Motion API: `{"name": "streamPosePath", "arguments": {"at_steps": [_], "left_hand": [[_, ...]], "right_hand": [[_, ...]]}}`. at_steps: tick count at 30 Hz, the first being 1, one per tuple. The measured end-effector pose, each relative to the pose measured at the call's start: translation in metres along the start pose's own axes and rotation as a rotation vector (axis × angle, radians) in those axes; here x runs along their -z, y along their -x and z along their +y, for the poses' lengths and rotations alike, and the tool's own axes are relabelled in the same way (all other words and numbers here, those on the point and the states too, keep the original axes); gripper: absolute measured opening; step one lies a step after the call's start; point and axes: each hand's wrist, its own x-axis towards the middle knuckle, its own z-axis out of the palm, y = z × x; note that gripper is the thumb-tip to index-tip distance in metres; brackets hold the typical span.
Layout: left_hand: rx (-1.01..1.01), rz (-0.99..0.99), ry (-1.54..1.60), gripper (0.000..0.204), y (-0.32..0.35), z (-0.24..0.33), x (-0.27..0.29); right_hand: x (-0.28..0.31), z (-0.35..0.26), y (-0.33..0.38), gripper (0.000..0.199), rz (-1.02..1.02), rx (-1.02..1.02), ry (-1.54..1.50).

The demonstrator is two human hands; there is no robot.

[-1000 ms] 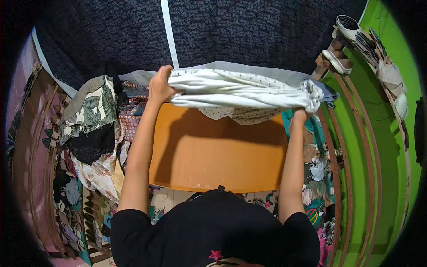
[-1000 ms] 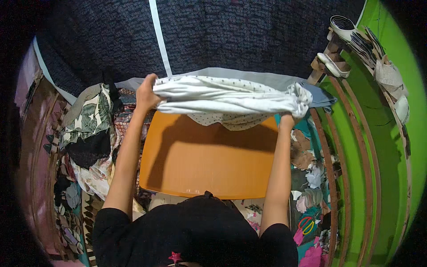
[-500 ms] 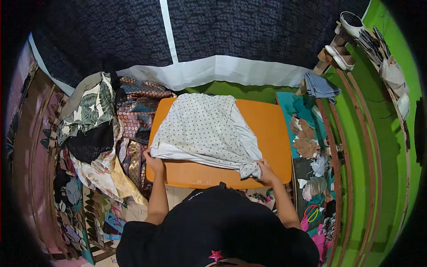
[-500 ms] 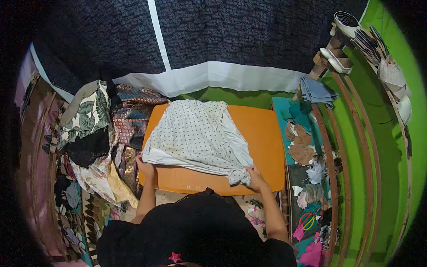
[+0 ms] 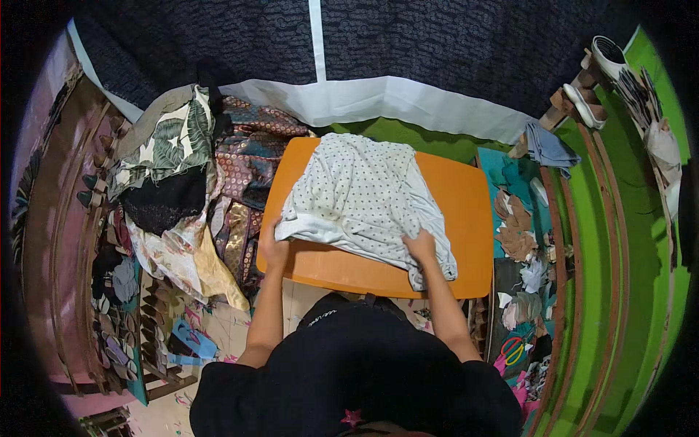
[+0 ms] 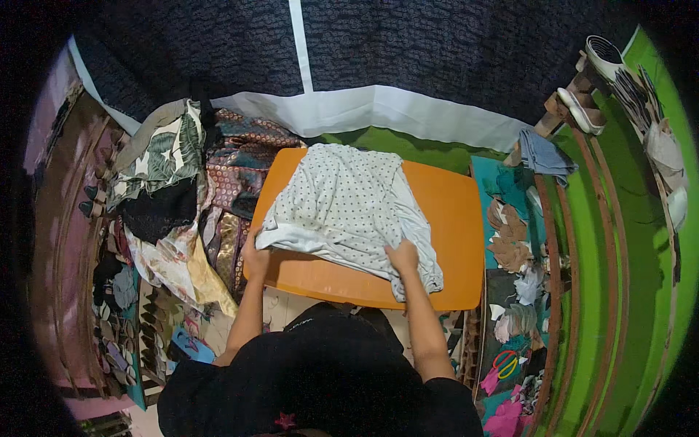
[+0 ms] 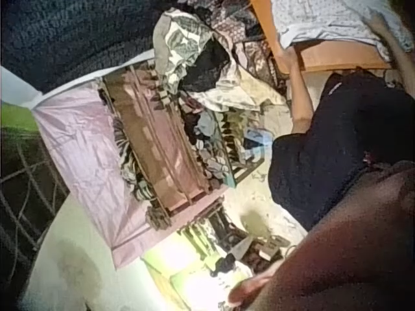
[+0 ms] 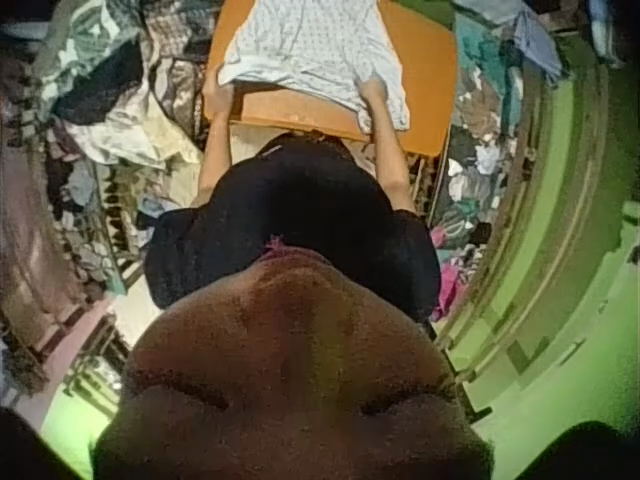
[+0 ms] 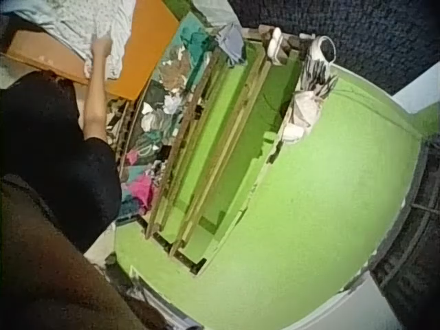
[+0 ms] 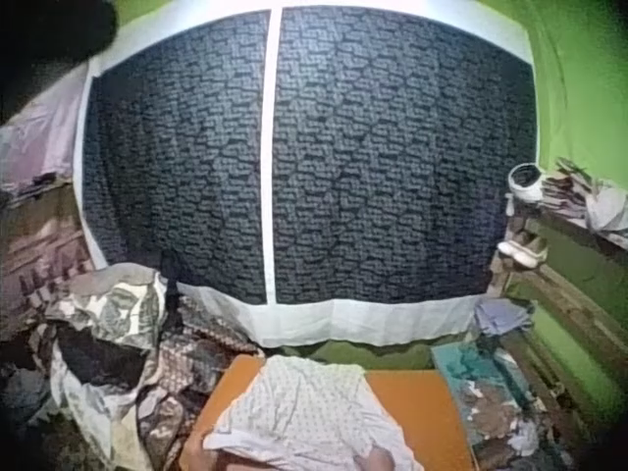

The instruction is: Folding items of clothing on a table and placing them onto a storage shelf.

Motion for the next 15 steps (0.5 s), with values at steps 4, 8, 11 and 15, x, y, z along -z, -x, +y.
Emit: {"name": "streamPosePath", "arguments": {"at_steps": [4,8,11,15], "left_hand": [[0.007,0.042,-0.051,0.015,-0.01,-0.02,0.02],[-0.158,0.116,-0.05,0.016,-0.025,-0.005,0.024],[-0.175,0.236,0.233,0.015,-0.028,-0.003,0.018],[-0.051,-0.119,0.017,0.022,0.004,-0.037,0.031]], "right_hand": [[0.041,0.02,-0.023,0.024,0.086,0.184,-0.688],[0.099,0.031,-0.029,0.013,0.287,0.269,-0.924],[0.144,0.05,-0.018,0.012,0.145,0.049,-1.395],[0.11,0.061,-0.011,0.016,0.291,-0.138,-0.94]]}}
